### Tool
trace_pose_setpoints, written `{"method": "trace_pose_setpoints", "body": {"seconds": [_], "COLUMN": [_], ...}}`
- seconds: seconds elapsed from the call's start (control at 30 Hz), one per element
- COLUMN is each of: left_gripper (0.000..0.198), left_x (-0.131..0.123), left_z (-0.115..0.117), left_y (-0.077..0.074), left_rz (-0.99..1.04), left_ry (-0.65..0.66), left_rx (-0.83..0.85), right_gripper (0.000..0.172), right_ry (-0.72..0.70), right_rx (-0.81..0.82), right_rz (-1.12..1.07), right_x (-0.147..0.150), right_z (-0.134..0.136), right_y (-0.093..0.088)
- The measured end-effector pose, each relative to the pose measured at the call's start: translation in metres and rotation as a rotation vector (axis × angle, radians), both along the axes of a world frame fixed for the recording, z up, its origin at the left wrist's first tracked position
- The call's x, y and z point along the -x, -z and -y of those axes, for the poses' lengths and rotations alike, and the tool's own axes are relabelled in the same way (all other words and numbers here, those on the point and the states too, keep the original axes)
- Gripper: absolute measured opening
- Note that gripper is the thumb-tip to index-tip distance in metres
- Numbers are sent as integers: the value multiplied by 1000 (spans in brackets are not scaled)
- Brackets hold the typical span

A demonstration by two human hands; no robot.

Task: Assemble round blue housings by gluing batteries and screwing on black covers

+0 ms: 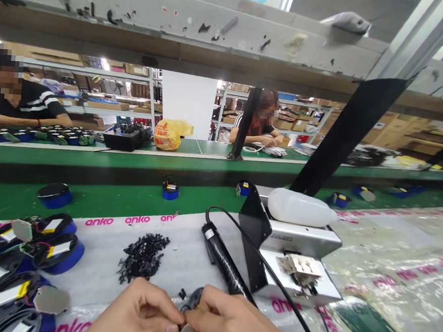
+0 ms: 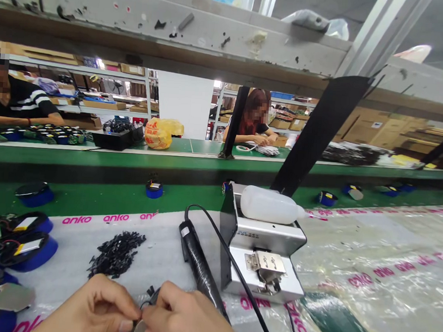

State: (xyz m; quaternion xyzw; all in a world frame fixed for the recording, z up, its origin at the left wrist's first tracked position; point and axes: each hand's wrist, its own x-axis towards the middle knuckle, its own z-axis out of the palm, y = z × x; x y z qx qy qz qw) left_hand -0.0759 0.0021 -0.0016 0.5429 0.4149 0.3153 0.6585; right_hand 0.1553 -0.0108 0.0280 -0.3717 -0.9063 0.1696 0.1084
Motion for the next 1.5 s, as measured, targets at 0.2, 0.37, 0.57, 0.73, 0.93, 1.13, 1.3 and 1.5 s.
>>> {"method": "trace_pose_setpoints", "body": {"seconds": [0.2,0.37,0.57,0.73,0.93,1.13,1.3,1.5], "left_gripper": [11,14,8,22,15,11,19,37], "left_x": [-10,-20,-23,-24,-25,-21,-21,-26], "left_z": [3,4,5,4,4,4,5,7], "left_y": [-18,-20,-31,-26,-27,-23,-15,-16], "left_rz": [-213,-33,43,212,164,-37,52,165], "left_ry": [-22,-197,-219,-252,-212,-160,-250,-267], "left_rx": [-192,-52,-59,97,50,-122,-58,-14], "right_gripper": [19,28,26,24,23,29,28,47], "right_ry": [153,211,191,193,198,196,209,102], "right_rx": [112,156,195,161,112,28,-150,-460], "right_rz": [-78,-286,-470,-442,-372,-194,-91,119], "right_x": [2,4,1,2,4,6,7,10], "right_z": [5,6,6,6,8,8,13,21], "right_y": [-17,-25,-23,-23,-26,-25,-16,-16]}}
